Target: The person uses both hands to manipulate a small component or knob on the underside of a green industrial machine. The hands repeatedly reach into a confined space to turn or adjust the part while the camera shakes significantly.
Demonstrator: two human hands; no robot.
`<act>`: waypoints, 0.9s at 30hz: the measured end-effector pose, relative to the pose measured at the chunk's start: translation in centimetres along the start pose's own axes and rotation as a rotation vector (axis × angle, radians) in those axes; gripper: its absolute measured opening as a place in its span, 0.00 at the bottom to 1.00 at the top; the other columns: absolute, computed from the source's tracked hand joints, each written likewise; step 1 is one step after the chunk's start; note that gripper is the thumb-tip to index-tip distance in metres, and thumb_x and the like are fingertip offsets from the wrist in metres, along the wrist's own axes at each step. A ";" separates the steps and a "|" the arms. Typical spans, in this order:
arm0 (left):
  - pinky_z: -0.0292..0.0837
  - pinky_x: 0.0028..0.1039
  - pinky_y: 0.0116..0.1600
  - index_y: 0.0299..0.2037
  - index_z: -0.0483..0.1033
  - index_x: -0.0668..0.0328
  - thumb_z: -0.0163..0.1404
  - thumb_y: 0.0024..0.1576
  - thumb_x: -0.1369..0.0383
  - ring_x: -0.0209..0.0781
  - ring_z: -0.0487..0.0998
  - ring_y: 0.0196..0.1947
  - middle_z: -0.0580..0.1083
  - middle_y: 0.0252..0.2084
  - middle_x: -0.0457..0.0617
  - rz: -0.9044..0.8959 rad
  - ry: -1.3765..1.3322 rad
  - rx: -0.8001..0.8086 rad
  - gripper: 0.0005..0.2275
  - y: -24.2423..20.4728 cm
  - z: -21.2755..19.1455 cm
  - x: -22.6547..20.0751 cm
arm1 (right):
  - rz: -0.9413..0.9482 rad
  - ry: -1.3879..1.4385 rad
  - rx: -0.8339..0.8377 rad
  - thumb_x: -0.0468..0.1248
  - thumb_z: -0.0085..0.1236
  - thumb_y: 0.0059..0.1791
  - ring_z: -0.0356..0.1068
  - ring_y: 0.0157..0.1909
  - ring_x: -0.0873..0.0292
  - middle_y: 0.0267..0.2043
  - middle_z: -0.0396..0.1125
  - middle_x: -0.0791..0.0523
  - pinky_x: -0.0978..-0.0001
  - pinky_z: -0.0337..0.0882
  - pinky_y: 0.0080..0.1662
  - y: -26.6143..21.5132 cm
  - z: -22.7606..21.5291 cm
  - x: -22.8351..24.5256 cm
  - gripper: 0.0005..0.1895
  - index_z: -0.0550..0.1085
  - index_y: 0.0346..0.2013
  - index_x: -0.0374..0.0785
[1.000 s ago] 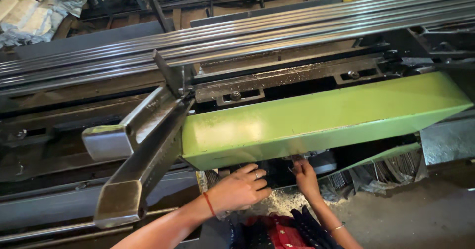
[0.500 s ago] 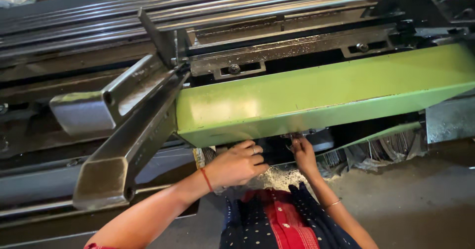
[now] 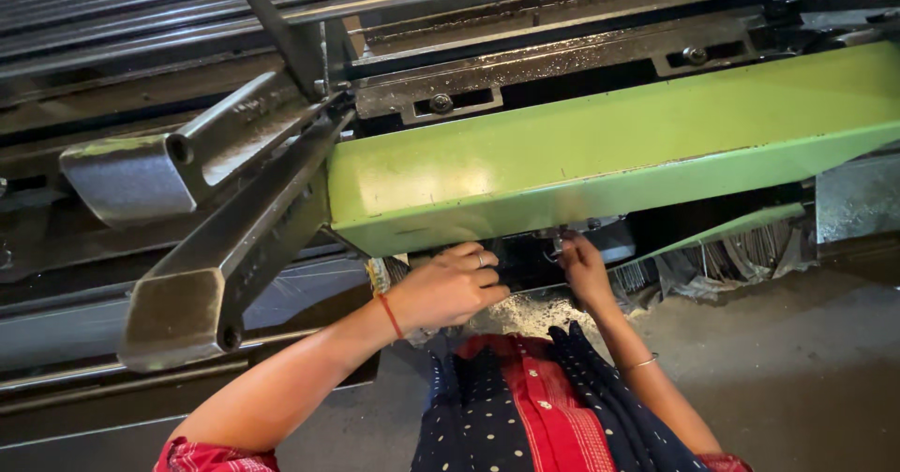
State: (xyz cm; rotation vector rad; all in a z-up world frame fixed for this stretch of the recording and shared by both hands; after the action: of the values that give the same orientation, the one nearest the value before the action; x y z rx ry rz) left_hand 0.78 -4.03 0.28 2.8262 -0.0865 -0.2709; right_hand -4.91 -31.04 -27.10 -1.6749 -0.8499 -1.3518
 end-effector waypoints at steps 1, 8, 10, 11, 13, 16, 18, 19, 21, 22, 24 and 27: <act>0.67 0.39 0.61 0.40 0.80 0.57 0.51 0.48 0.70 0.50 0.75 0.50 0.75 0.34 0.48 -0.004 -0.002 0.010 0.10 0.0 0.0 0.1 | -0.013 -0.016 0.018 0.40 0.47 0.56 0.55 0.25 0.69 0.24 0.59 0.62 0.75 0.56 0.27 0.0 0.2 0.4 0.11 0.73 0.48 0.38; 0.66 0.39 0.62 0.41 0.80 0.58 0.52 0.49 0.70 0.50 0.75 0.52 0.76 0.35 0.48 -0.031 -0.024 0.064 0.10 -0.1 0.3 0.1 | -0.088 -0.039 -0.035 0.38 0.47 0.58 0.58 0.29 0.69 0.28 0.61 0.62 0.78 0.59 0.31 -0.3 0.3 1.5 0.11 0.72 0.49 0.34; 0.66 0.39 0.63 0.41 0.80 0.58 0.52 0.49 0.71 0.50 0.75 0.52 0.76 0.35 0.48 -0.026 -0.012 0.050 0.11 -0.1 0.1 0.2 | -0.029 0.099 -0.138 0.39 0.46 0.57 0.56 0.28 0.71 0.28 0.60 0.63 0.79 0.57 0.29 -0.4 -0.1 1.7 0.14 0.71 0.56 0.38; 0.66 0.39 0.63 0.41 0.80 0.58 0.52 0.48 0.71 0.50 0.75 0.52 0.76 0.35 0.48 -0.024 -0.004 0.043 0.11 -0.2 0.1 0.2 | -0.057 0.184 -0.143 0.38 0.45 0.59 0.56 0.29 0.71 0.29 0.59 0.64 0.80 0.57 0.30 -0.4 -0.2 2.1 0.14 0.71 0.56 0.37; 0.66 0.39 0.63 0.41 0.80 0.58 0.52 0.48 0.71 0.50 0.75 0.52 0.76 0.35 0.48 -0.021 0.000 0.042 0.11 -0.1 0.1 0.1 | -0.109 0.351 -0.154 0.38 0.45 0.61 0.55 0.30 0.72 0.31 0.57 0.64 0.80 0.58 0.32 -0.7 -0.5 2.9 0.13 0.71 0.55 0.34; 0.66 0.39 0.63 0.41 0.80 0.58 0.52 0.48 0.71 0.50 0.74 0.52 0.76 0.35 0.48 -0.021 -0.010 0.056 0.11 -0.1 0.2 0.1 | -0.084 0.366 -0.179 0.37 0.44 0.60 0.53 0.28 0.72 0.31 0.58 0.65 0.82 0.56 0.30 -1.2 -0.3 3.7 0.14 0.70 0.59 0.36; 0.66 0.39 0.62 0.41 0.79 0.58 0.52 0.50 0.71 0.50 0.74 0.53 0.76 0.36 0.49 -0.028 -0.014 0.051 0.10 -0.1 0.2 0.1 | -0.056 0.384 -0.185 0.38 0.43 0.60 0.54 0.29 0.73 0.32 0.58 0.66 0.83 0.55 0.29 -1.5 -0.1 4.3 0.15 0.69 0.60 0.37; 0.66 0.39 0.62 0.40 0.79 0.58 0.52 0.50 0.71 0.50 0.74 0.52 0.75 0.35 0.49 -0.029 -0.019 0.057 0.09 -0.1 0.2 0.1 | -0.042 0.392 -0.187 0.38 0.43 0.60 0.54 0.29 0.74 0.32 0.58 0.66 0.83 0.54 0.29 -1.7 -0.1 4.6 0.16 0.69 0.60 0.37; 0.66 0.39 0.62 0.39 0.79 0.58 0.52 0.50 0.71 0.50 0.75 0.52 0.75 0.34 0.49 -0.031 -0.026 0.069 0.09 -0.1 0.1 0.1 | -0.029 0.306 -0.192 0.40 0.42 0.59 0.52 0.24 0.73 0.27 0.57 0.65 0.82 0.52 0.25 -2.0 -0.1 5.2 0.17 0.68 0.61 0.40; 0.66 0.39 0.62 0.40 0.79 0.58 0.52 0.50 0.71 0.50 0.74 0.52 0.75 0.35 0.49 -0.030 -0.022 0.068 0.09 0.0 0.1 0.1 | -0.023 0.262 -0.197 0.41 0.41 0.59 0.51 0.22 0.72 0.25 0.57 0.64 0.82 0.50 0.24 -2.0 -0.1 5.4 0.17 0.68 0.61 0.41; 0.66 0.40 0.62 0.40 0.80 0.59 0.52 0.49 0.71 0.50 0.74 0.51 0.75 0.35 0.49 -0.026 -0.016 0.066 0.10 0.0 0.1 0.1 | -0.045 0.317 -0.159 0.41 0.42 0.59 0.51 0.23 0.73 0.26 0.57 0.65 0.82 0.50 0.24 -1.8 -0.1 5.5 0.16 0.69 0.59 0.41; 0.66 0.39 0.63 0.40 0.80 0.58 0.52 0.51 0.71 0.50 0.74 0.52 0.75 0.35 0.49 -0.043 -0.021 0.073 0.09 0.0 0.2 0.1 | -0.001 0.266 -0.113 0.42 0.42 0.60 0.51 0.23 0.73 0.25 0.56 0.65 0.81 0.51 0.24 -1.2 -0.8 4.4 0.13 0.69 0.53 0.39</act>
State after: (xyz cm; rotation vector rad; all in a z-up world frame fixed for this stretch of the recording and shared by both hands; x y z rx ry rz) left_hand 0.79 -4.05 0.05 2.9012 -0.0416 -0.3130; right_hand -5.47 -31.17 -22.45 -1.5335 -0.6304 -1.6057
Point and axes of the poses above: each hand's wrist, its own y-axis towards the middle knuckle, its own z-axis out of the palm, x = y × z, the point moved 4 cm from there along y, towards the middle knuckle
